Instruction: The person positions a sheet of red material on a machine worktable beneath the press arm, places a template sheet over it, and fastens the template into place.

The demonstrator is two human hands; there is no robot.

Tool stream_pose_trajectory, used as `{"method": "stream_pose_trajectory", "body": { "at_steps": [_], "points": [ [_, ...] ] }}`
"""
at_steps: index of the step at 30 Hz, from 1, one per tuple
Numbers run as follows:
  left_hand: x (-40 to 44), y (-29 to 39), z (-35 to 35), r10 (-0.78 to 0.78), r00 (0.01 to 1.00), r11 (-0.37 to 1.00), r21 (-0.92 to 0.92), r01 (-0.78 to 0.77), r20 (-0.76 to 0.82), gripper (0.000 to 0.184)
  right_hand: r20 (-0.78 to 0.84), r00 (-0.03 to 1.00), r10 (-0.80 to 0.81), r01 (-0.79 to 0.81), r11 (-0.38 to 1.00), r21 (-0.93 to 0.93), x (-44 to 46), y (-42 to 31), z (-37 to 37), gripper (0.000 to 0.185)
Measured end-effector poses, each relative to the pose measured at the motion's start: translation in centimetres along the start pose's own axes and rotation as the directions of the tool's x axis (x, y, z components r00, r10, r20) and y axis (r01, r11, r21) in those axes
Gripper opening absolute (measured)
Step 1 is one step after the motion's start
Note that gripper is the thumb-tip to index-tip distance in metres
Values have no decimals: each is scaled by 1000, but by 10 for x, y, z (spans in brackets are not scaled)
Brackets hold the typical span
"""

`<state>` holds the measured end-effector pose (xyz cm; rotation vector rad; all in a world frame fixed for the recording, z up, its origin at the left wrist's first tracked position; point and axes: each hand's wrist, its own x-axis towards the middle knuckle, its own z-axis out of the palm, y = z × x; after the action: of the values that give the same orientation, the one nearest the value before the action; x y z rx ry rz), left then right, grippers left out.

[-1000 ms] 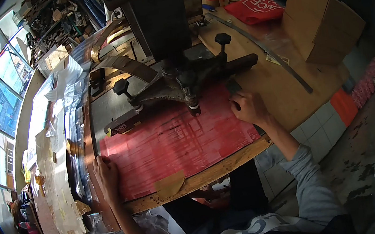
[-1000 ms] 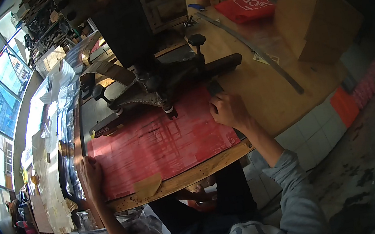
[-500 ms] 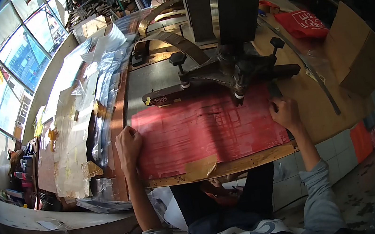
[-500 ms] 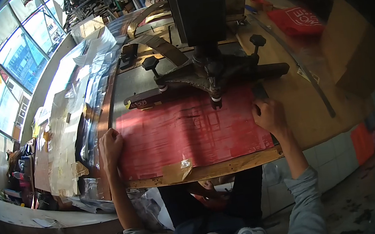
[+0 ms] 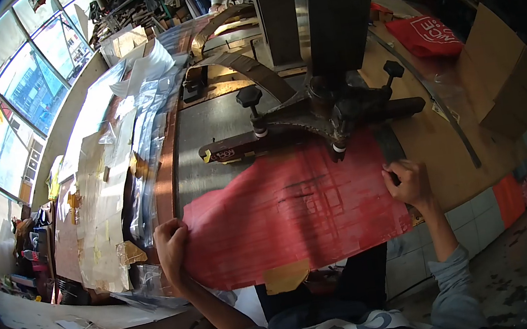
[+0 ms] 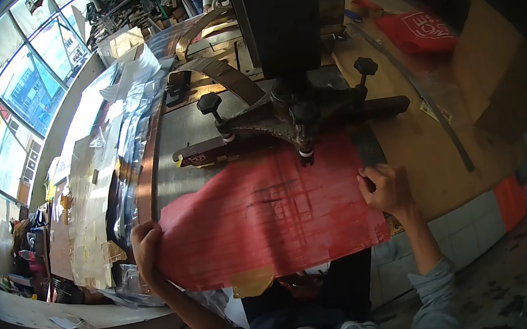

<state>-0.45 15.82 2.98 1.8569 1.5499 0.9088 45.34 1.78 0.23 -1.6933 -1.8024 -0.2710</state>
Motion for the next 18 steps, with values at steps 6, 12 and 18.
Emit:
{"method": "stream_pose_trajectory", "body": {
  "at_steps": [6, 12, 18],
  "points": [
    [-35, 2, -6, -60, 996, 997, -43, 57, -59, 15, 10, 1000, 4, -4, 1000, -5, -24, -9, -14, 5],
    [-34, 6, 2, 13, 996, 1000, 6, -12, -93, 11, 31, 994, 103, -102, 993, -57, -27, -20, -18, 19],
    [-32, 9, 7, 63, 989, 994, 92, -50, -136, 16, 129, 870, 476, -386, 820, -422, -29, -78, -32, 53]
  ]
}}
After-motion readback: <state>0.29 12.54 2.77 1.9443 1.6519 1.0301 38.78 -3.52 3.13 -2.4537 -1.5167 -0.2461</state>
